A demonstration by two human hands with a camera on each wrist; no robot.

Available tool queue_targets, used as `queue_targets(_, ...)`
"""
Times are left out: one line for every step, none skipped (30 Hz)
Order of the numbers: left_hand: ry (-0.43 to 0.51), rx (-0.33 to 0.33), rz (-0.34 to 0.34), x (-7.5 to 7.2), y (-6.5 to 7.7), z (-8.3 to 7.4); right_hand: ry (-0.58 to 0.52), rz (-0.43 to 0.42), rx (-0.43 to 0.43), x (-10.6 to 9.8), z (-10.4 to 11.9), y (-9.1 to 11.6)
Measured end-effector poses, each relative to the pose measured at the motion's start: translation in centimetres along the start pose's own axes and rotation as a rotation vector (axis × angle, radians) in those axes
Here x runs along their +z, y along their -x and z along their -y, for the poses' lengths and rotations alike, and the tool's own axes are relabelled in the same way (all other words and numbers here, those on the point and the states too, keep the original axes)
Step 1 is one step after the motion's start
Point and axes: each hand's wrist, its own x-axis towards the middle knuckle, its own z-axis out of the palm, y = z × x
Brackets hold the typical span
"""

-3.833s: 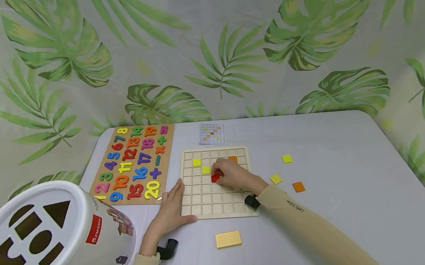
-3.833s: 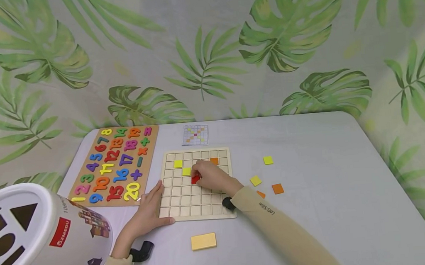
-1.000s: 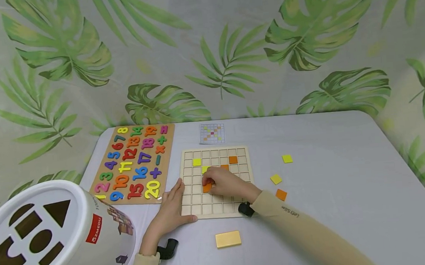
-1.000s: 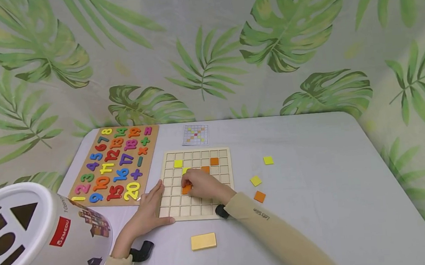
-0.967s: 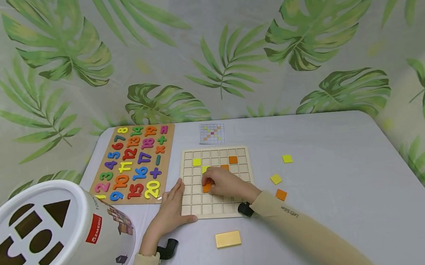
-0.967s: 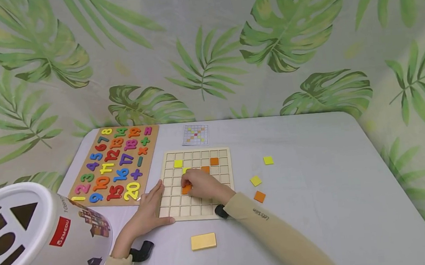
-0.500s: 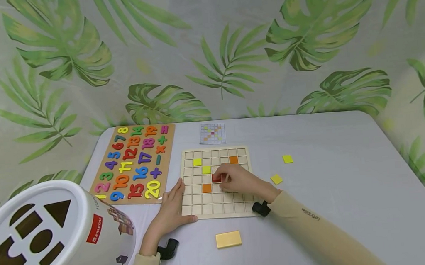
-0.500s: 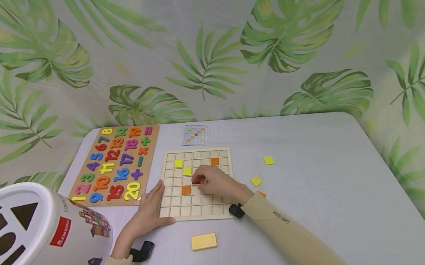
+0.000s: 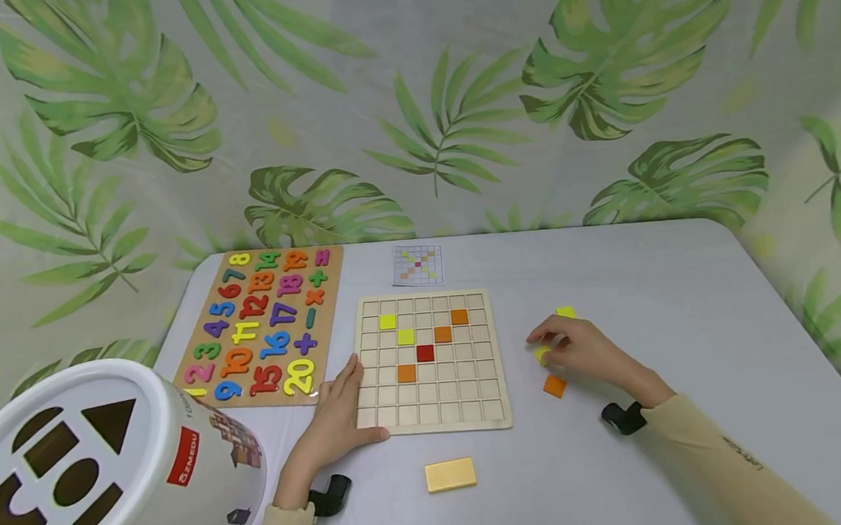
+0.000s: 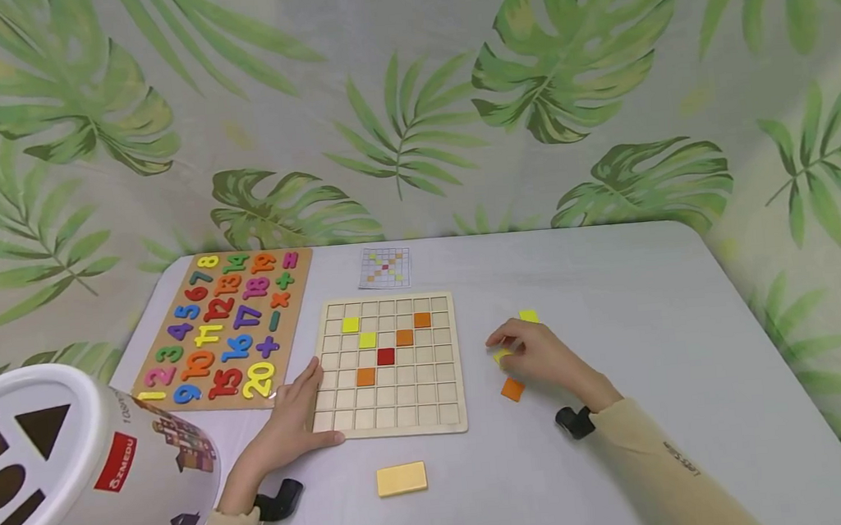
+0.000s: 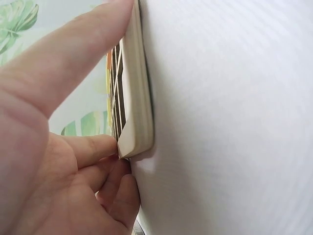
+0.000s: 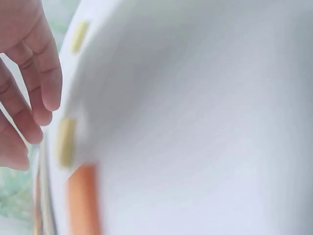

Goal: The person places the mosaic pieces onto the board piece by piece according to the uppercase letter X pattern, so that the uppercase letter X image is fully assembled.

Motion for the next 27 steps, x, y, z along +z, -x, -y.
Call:
queue_targets(-0.002,0.001,0.001,0.0,0.0,0.0,0.005,0.004,0.003,-0.2,-0.3,0.3)
queue_targets(-0.003,0.001,0.003,0.0,0.0,0.0,0.015,0.01,0.01,-0.3,-0.6,0.5)
queue_targets(-0.004,0.004,0.004,0.0,0.0,0.0,0.028,0.016,0.017,-0.3,-0.8,0.7)
queue_targets(-0.005,0.007,0.005,0.0,0.0,0.0,0.041,0.022,0.023,-0.4,-0.9,0.9)
queue_targets(-0.003,0.011,0.004,0.0,0.0,0.0,0.056,0.026,0.027,-0.4,-1.0,1.0)
queue_targets(-0.004,0.017,0.001,0.0,0.0,0.0,0.073,0.026,0.027,-0.4,-1.1,1.0)
queue_targets(-0.001,0.018,0.002,-0.1,0.0,0.0,0.089,0.025,0.023,-0.4,-1.1,1.0)
queue_targets(0.0,0.023,-0.001,-0.1,0.0,0.0,0.101,0.023,0.02,-0.3,-1.1,1.0)
queue_targets(0.004,0.023,-0.001,-0.1,0.0,-0.1,0.11,0.019,0.013,-0.3,-1.1,1.0)
queue_targets(0.005,0.022,-0.002,-0.1,0.0,-0.1,0.116,0.016,0.005,-0.2,-1.1,0.9)
queue_targets(0.004,0.021,-0.001,-0.1,0.0,-0.1,0.123,0.014,-0.001,-0.2,-1.0,0.9)
queue_targets(0.003,0.018,0.0,-0.1,0.0,-0.1,0.127,0.013,-0.006,-0.1,-1.0,0.8)
queue_targets(0.001,0.02,0.0,-0.1,0.0,-0.2,0.123,0.013,-0.009,-0.1,-0.9,0.7)
queue_targets(0.0,0.022,-0.002,-0.1,0.0,-0.2,0.12,0.013,-0.011,0.0,-0.8,0.6)
queue_targets(0.001,0.018,0.001,-0.1,0.0,-0.2,0.112,0.014,-0.011,0.1,-0.7,0.5)
queue_targets(-0.002,0.017,0.001,-0.1,0.0,-0.2,0.105,0.016,-0.009,0.2,-0.5,0.3)
queue_targets(-0.002,0.018,0.001,-0.1,0.0,-0.2,0.096,0.017,-0.008,0.3,-0.3,0.1)
queue_targets(-0.002,0.018,0.0,-0.1,0.0,-0.2,0.084,0.019,-0.011,0.4,0.0,-0.1)
queue_targets(-0.001,0.019,-0.002,-0.1,0.0,-0.2,0.074,0.021,-0.012,0.6,0.3,-0.4)
queue_targets(0.0,0.014,-0.001,-0.1,0.0,-0.2,0.065,0.024,-0.011,0.8,0.6,-0.6)
queue_targets(0.0,0.013,0.0,-0.2,0.0,-0.2,0.056,0.028,-0.012,1.1,1.0,-0.9)
queue_targets(-0.002,0.014,-0.001,-0.2,0.0,-0.3,0.049,0.032,-0.014,1.3,1.4,-1.2)
queue_targets(-0.003,0.014,-0.003,-0.1,0.0,-0.3,0.042,0.038,-0.018,1.6,1.9,-1.4)
queue_targets(-0.002,0.014,-0.003,-0.1,0.0,-0.3,0.033,0.044,-0.027,1.9,2.4,-1.7)
queue_targets(-0.003,0.015,-0.004,-0.1,0.0,-0.2,0.026,0.051,-0.032,2.3,2.9,-2.0)
queue_targets(-0.003,0.014,-0.003,-0.1,0.0,-0.2,0.019,0.059,-0.045,2.6,3.4,-2.3)
queue_targets(-0.004,0.014,-0.003,-0.1,0.0,-0.2,0.008,0.069,-0.057,2.9,3.8,-2.6)
